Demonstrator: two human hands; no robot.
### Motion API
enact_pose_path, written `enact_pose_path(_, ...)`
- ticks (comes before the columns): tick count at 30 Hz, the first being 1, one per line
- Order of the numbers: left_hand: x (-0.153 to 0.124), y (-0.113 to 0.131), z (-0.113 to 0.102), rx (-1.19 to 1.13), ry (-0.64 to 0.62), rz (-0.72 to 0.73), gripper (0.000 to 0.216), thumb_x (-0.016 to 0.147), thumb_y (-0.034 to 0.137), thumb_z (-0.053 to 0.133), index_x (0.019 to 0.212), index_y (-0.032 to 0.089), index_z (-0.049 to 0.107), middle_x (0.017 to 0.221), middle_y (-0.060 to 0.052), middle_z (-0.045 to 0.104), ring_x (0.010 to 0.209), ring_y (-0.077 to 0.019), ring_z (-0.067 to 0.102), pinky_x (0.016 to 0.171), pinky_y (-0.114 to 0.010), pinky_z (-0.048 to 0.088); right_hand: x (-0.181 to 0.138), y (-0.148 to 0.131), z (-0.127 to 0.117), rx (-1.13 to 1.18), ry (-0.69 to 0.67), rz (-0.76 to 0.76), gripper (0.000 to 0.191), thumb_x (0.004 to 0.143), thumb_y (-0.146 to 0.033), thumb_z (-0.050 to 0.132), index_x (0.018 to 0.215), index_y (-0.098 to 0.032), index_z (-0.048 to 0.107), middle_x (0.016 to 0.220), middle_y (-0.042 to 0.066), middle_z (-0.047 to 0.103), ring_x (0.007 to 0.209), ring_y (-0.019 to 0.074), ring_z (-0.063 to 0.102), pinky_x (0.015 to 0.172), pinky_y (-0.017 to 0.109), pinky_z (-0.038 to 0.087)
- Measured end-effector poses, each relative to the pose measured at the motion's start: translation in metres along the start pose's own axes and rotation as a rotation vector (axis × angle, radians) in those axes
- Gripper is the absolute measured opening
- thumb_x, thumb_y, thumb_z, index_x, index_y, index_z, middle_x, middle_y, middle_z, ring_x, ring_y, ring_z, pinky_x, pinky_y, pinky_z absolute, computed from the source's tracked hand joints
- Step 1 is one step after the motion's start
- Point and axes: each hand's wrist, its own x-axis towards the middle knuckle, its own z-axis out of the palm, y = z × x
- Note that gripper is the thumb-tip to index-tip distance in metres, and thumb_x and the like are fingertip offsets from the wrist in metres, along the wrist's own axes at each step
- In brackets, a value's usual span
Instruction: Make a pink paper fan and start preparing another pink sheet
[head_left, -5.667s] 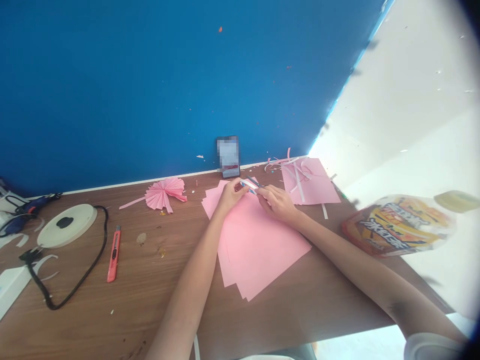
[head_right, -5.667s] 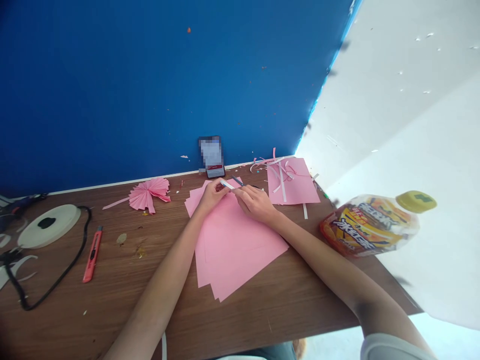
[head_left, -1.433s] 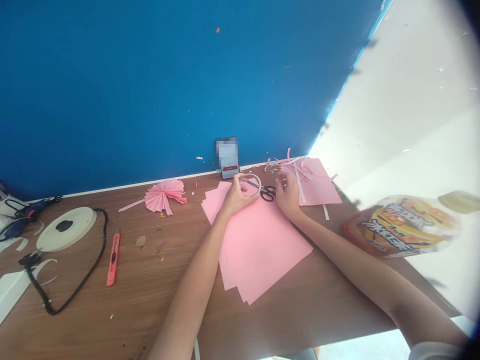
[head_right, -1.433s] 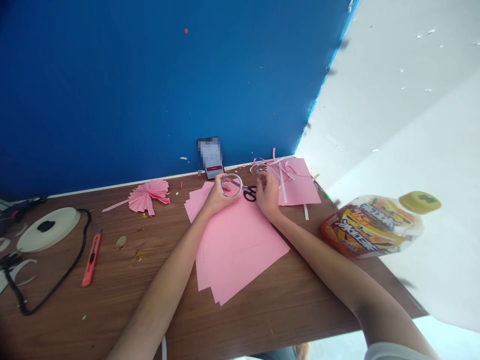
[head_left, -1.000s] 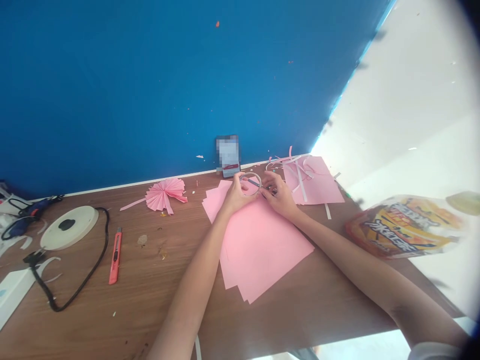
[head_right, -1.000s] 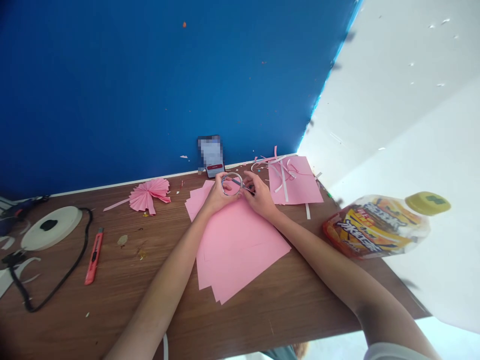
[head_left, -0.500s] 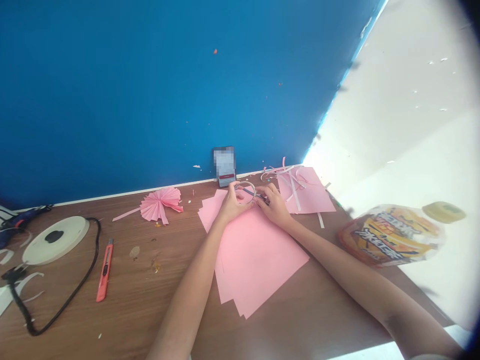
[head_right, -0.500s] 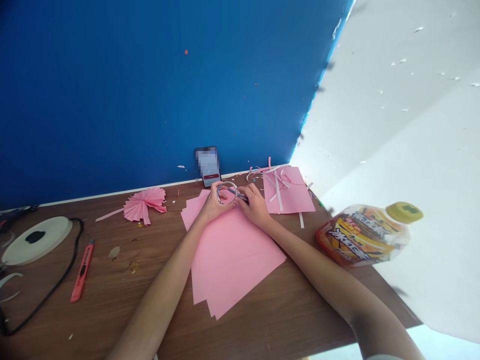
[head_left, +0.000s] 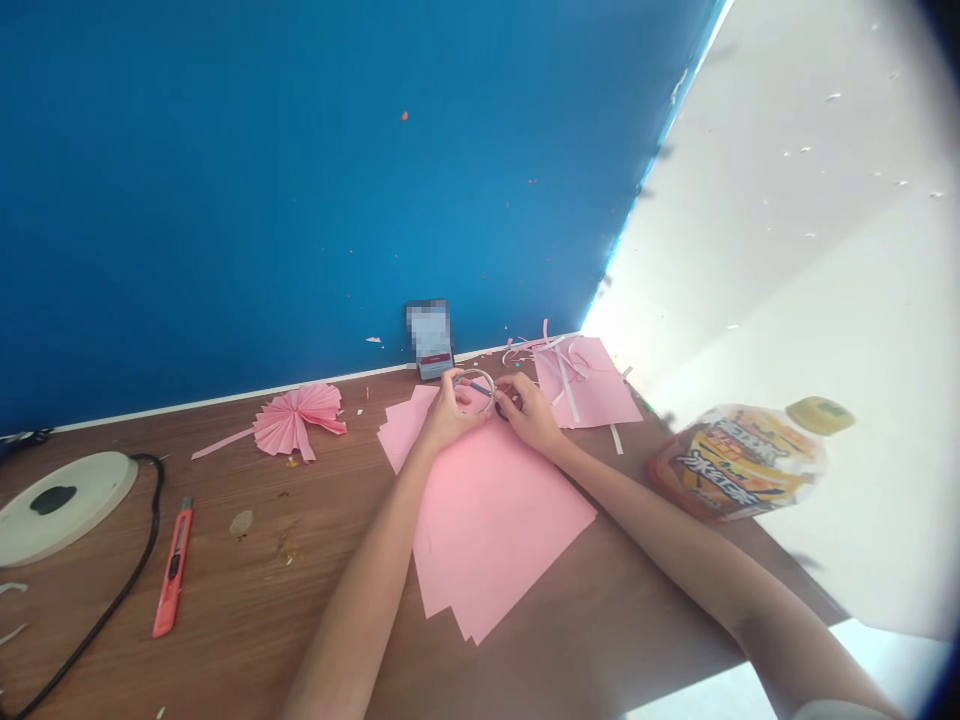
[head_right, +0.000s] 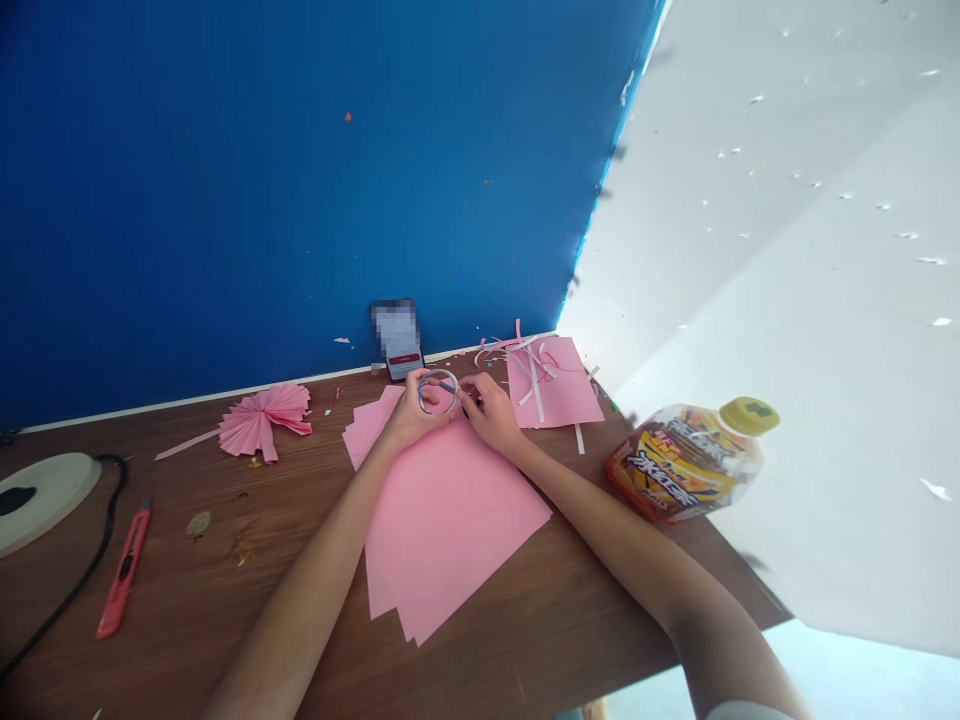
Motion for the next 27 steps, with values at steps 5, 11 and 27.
enact_pose_path(5,-0.0016,0.0027,-0.0007,0.026,-0.01,-0.002,0.084,0.056,0.03,0.083,0.126,0.026,0.036,0.12,-0.009,0.055,0.086,-0.0144,0.056,0.078,-0.03,0.046,0.0007,0.0013,0.0009,0.045,-0.012,0.01,0.016,0.091,-0.033,0.048,0.096,-0.021,0.057,0.091,0.004,0.062,0.076,0.0153,0.057,0.066,0.028,0.045)
enact_pose_path(11,-0.0035,0.0063,-0.0001,0.07,-0.017,-0.015,0.087,0.055,0.04,0.083,0.127,0.024,0.036,0.12,-0.011,0.055,0.088,-0.016,0.056,0.076,-0.031,0.045,-0.0001,0.0042,0.0009,0.085,0.017,0.042,0.012,0.087,-0.033,0.053,0.088,-0.021,0.055,0.086,0.003,0.06,0.071,0.0147,0.055,0.063,0.028,0.044)
enact_pose_path(27,-0.0047,0.003,0.0017,0.076,-0.018,-0.016,0.082,0.057,0.044,0.081,0.123,0.025,0.037,0.117,-0.01,0.056,0.09,-0.015,0.055,0.08,-0.031,0.045,-0.0038,0.0078,0.0041,-0.046,0.044,-0.094,0.014,0.09,-0.021,0.045,0.096,-0.021,0.058,0.09,0.005,0.059,0.082,0.0184,0.056,0.073,0.032,0.045)
